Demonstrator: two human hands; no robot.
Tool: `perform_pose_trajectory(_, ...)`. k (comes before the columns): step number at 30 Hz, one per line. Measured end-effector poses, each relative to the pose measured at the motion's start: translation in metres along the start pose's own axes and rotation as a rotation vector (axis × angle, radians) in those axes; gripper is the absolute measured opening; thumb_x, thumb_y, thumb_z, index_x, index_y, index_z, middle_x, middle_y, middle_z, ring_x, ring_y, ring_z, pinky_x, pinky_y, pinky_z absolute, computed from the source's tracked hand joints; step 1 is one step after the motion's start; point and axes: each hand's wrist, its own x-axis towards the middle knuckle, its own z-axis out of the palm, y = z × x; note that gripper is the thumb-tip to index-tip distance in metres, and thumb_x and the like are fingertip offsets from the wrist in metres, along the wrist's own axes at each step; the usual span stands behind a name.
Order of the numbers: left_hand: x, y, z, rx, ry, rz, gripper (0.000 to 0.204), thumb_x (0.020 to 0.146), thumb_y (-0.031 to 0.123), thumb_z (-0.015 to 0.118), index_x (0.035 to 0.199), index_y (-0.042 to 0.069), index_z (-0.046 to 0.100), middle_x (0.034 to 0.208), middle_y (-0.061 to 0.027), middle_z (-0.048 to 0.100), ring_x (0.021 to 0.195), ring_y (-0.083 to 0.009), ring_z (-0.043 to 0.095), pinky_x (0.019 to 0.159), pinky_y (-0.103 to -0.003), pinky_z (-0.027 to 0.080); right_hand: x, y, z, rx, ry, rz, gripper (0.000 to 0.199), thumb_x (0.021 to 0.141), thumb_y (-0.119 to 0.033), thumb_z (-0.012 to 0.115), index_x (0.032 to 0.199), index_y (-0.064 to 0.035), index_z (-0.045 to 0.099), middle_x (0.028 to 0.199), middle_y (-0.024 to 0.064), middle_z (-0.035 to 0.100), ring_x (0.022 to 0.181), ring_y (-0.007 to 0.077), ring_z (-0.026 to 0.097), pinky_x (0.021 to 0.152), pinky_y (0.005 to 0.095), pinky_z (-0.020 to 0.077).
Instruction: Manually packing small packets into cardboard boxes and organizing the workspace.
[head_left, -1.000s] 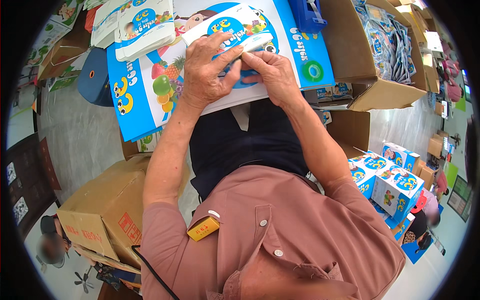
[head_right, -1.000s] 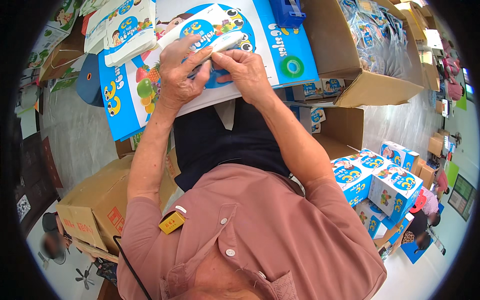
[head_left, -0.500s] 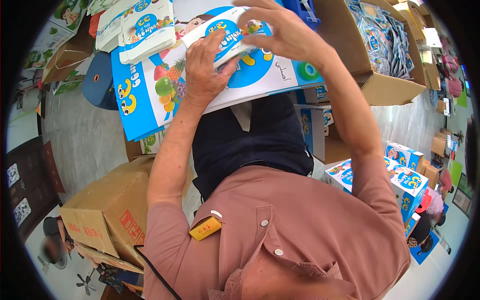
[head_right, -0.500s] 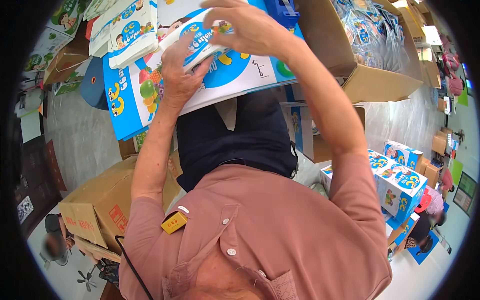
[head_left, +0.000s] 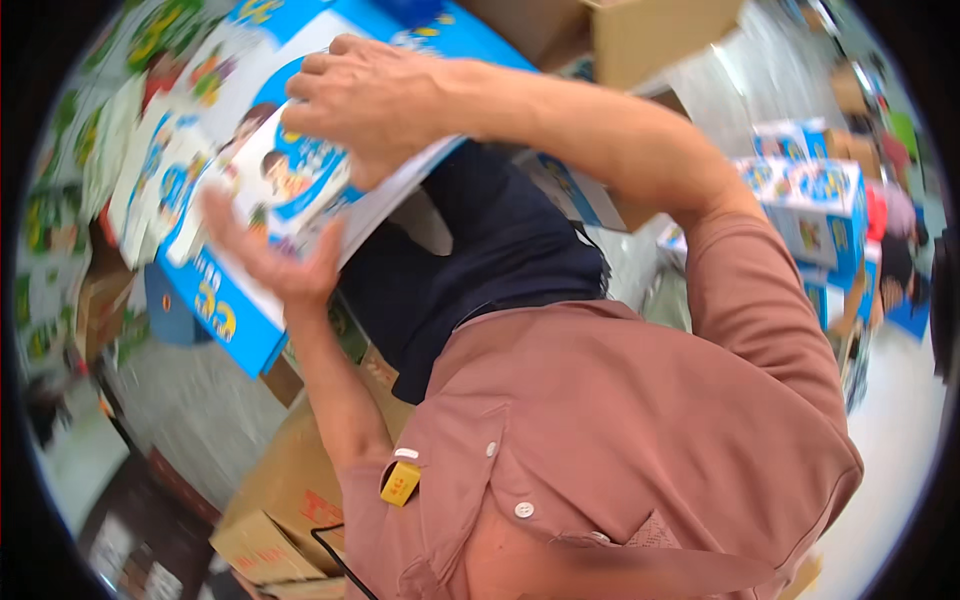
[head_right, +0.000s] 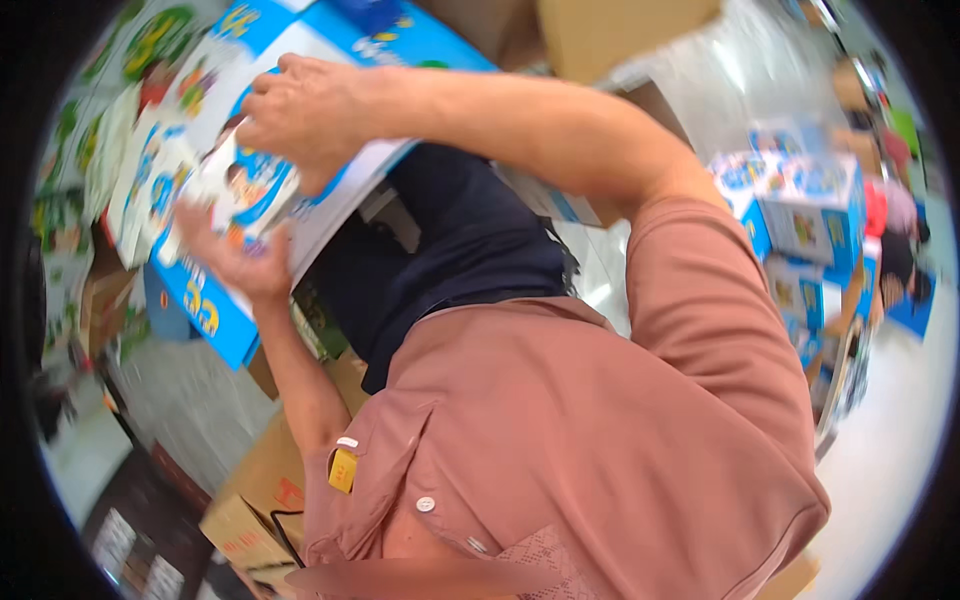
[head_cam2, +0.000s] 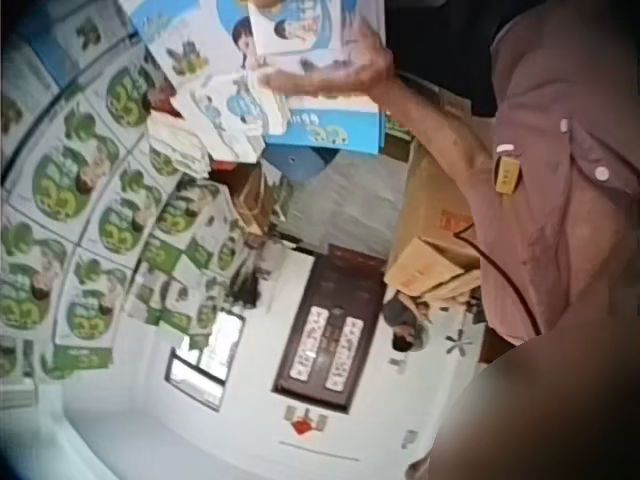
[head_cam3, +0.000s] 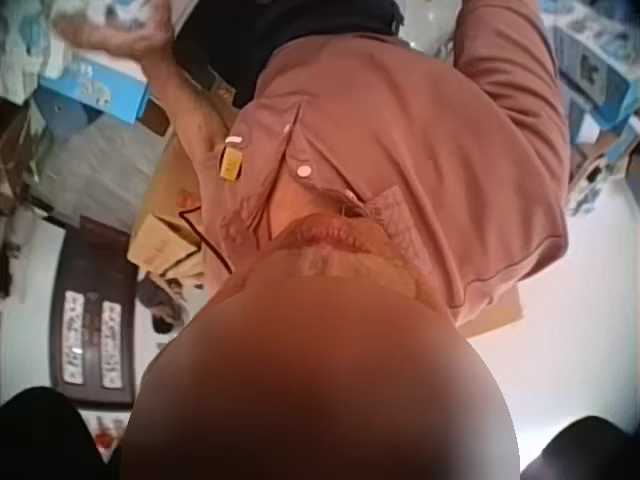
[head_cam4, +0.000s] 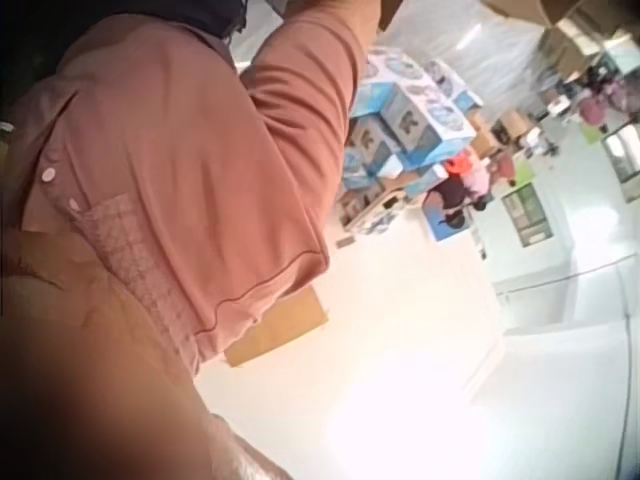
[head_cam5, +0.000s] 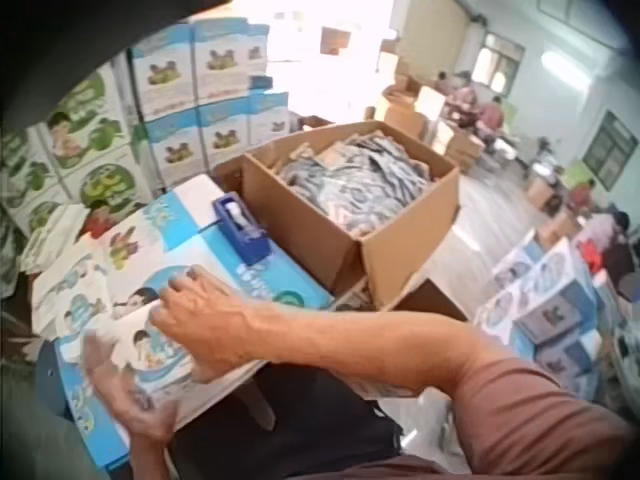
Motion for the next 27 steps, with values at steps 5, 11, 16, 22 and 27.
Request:
perform_pose_trajectory(5, -0.008, -0.006, 0.029, -0.293, 0.224, -0.407, 0.060, 0.091, 0.012, 0.078, 0.140, -0.009, 0.050, 0.152, -0.0218, 0.045, 0.137, -0.0365, 0.050, 0.111, -0.050, 0.046, -0.175, -0.031, -0.066, 0.339, 0.172, 0.535, 0.052, 0.063, -0.035, 0.088, 0.090, -0.0033, 0.056, 0.109, 0.0143, 0.067, 0.101, 0.0284, 0.065, 0.085, 0.0388, 0.0511)
perform_pose_trajectory(11, -0.016, -0.006, 0.069, -0.116, -0.201, -0.548, 0.041, 0.093, 0.016, 0.078, 0.125, -0.006, 0.066, 0.149, -0.0206, 0.049, 0.131, -0.0304, 0.056, 0.105, -0.041, 0.050, -0.382, -0.022, -0.058, 0.782, 0.160, 1.762, 0.041, 0.078, -0.036, 0.084, 0.094, -0.0034, 0.065, 0.090, 0.0025, 0.062, 0.085, 0.0121, 0.059, 0.074, 0.0273, 0.0479)
perform_pose_trajectory(16, -0.017, -0.005, 0.072, 0.089, -0.301, -0.510, 0.038, 0.093, 0.018, 0.079, 0.123, -0.004, 0.068, 0.147, -0.0199, 0.052, 0.134, -0.0336, 0.054, 0.109, -0.044, 0.047, -0.434, 0.046, -0.001, 0.900, 0.359, 2.034, 0.061, 0.075, -0.047, 0.084, 0.102, 0.0057, 0.072, 0.090, 0.0093, 0.071, 0.082, 0.0150, 0.069, 0.069, 0.0290, 0.0520)
perform_pose_trajectory(22, -0.017, 0.008, 0.085, 0.240, -0.360, -0.360, 0.033, 0.094, 0.018, 0.076, 0.117, -0.005, 0.071, 0.142, -0.0211, 0.060, 0.133, -0.0348, 0.055, 0.112, -0.045, 0.043, -0.513, 0.119, 0.168, 0.850, 0.249, 2.034, 0.065, 0.078, -0.051, 0.081, 0.110, 0.0057, 0.075, 0.099, 0.0150, 0.076, 0.091, 0.0250, 0.074, 0.081, 0.0376, 0.0563)
perform_pose_trajectory(27, -0.014, 0.010, 0.089, 0.289, -0.375, -0.331, 0.030, 0.095, 0.016, 0.075, 0.116, -0.005, 0.071, 0.136, -0.0220, 0.063, 0.130, -0.0354, 0.057, 0.110, -0.046, 0.044, -0.483, 0.119, 0.223, 0.626, -0.086, 2.287, 0.080, 0.069, -0.062, 0.084, 0.119, 0.0004, 0.074, 0.124, 0.0180, 0.073, 0.108, 0.0312, 0.072, 0.093, 0.0379, 0.0555)
